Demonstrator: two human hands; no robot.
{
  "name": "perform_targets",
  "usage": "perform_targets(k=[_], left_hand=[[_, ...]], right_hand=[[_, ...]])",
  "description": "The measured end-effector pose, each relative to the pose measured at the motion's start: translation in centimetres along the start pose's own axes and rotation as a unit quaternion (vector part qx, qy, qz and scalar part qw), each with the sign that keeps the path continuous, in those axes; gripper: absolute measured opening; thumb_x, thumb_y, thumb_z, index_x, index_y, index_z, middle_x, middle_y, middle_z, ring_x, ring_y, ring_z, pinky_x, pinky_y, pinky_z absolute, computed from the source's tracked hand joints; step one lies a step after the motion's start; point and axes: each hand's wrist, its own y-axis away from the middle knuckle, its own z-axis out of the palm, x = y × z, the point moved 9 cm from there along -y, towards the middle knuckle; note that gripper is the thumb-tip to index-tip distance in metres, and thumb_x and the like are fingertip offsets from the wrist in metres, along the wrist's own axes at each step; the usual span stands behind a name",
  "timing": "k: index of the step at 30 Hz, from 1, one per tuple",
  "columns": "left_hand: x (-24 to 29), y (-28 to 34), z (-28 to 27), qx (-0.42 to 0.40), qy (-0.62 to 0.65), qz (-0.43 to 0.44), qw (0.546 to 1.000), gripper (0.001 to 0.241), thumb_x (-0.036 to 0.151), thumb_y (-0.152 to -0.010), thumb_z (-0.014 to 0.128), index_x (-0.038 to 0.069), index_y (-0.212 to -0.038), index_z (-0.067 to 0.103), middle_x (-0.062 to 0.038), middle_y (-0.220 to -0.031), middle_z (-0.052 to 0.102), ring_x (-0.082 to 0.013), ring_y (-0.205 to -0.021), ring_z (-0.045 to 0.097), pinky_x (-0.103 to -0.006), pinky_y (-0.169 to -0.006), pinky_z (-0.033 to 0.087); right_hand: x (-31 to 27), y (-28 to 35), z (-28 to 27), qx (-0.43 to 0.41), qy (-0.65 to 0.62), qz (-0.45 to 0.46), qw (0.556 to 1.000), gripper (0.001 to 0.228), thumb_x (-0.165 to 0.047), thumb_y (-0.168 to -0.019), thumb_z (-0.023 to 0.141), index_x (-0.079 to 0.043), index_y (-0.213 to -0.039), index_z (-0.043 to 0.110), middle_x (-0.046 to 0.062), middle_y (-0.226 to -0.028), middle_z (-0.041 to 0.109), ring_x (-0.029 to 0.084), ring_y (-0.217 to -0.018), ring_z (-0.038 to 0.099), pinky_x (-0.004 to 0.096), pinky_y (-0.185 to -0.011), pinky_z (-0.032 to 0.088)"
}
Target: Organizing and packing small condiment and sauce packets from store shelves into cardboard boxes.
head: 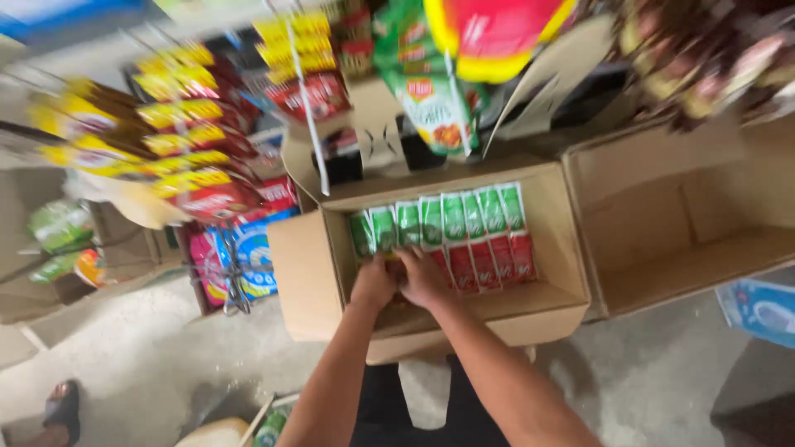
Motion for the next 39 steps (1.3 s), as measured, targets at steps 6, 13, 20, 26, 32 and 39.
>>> perform_targets(k=[6,13,20,26,32,39], left_hand=[[10.2,8.8,-7.1,0.054,0.28,0.145,0.948,0.026,0.02,-0.096,0.058,0.008,-0.119,0.063,-0.018,-0.105,0.078,-0.0328,-0.099,0.078,-0.0399,-0.086,0.06],[25.5,21.1,-22.8,0.082,0.321,0.288,0.899,0.027,0.013,-0.096,0.068,0.003,-0.119,0.061,-0.013,-0.106,0.076,-0.0231,-0.099,0.075,-0.0351,-0.087,0.056],[41.3,27.7,-42.9,0.337,0.287,0.489,0.751,0.035,0.011,-0.095,0.074,0.002,-0.122,0.053,-0.012,-0.113,0.061,-0.0194,-0.102,0.064,-0.0333,-0.087,0.054],[46.2,26.6,-46.4,0.377,0.23,0.486,0.754,0.055,0.017,-0.086,0.077,0.007,-0.134,0.054,-0.015,-0.118,0.057,-0.0297,-0.106,0.058,-0.0414,-0.087,0.052],[47.1,29.0,-47.1,0.514,0.075,0.475,0.71,0.024,0.01,-0.083,0.079,0.008,-0.103,0.066,-0.014,-0.099,0.061,-0.0359,-0.097,0.055,-0.0495,-0.087,0.044],[47.3,29.4,-47.7,0.442,0.134,0.48,0.746,0.01,0.004,-0.086,0.074,0.004,-0.092,0.066,-0.015,-0.093,0.06,-0.0324,-0.088,0.062,-0.0433,-0.077,0.05]], right_hand=[[-9.4,4.9,-9.9,0.098,-0.154,-0.095,0.979,0.061,0.009,-0.083,0.063,-0.011,-0.14,0.056,0.015,-0.126,0.068,0.029,-0.114,0.069,0.036,-0.094,0.056],[-20.8,6.1,-24.5,0.085,-0.208,-0.057,0.973,0.046,-0.003,-0.087,0.071,-0.008,-0.132,0.064,0.008,-0.117,0.073,0.018,-0.103,0.07,0.033,-0.087,0.056],[-32.9,0.7,-41.6,0.339,-0.194,-0.213,0.896,0.048,-0.012,-0.089,0.079,0.0,-0.128,0.054,0.012,-0.116,0.065,0.018,-0.102,0.067,0.032,-0.089,0.056],[-33.9,-2.6,-41.5,0.31,-0.198,-0.24,0.898,0.047,-0.006,-0.085,0.078,-0.001,-0.123,0.051,0.011,-0.109,0.065,0.016,-0.097,0.068,0.029,-0.084,0.058],[-34.8,-0.9,-42.3,0.317,-0.081,-0.23,0.917,0.039,-0.011,-0.09,0.082,-0.003,-0.117,0.055,0.013,-0.108,0.068,0.018,-0.099,0.063,0.031,-0.087,0.052],[-33.0,-1.5,-41.4,0.098,-0.435,-0.157,0.881,0.03,-0.005,-0.095,0.07,-0.004,-0.119,0.052,0.008,-0.11,0.07,0.011,-0.097,0.066,0.029,-0.083,0.055]])
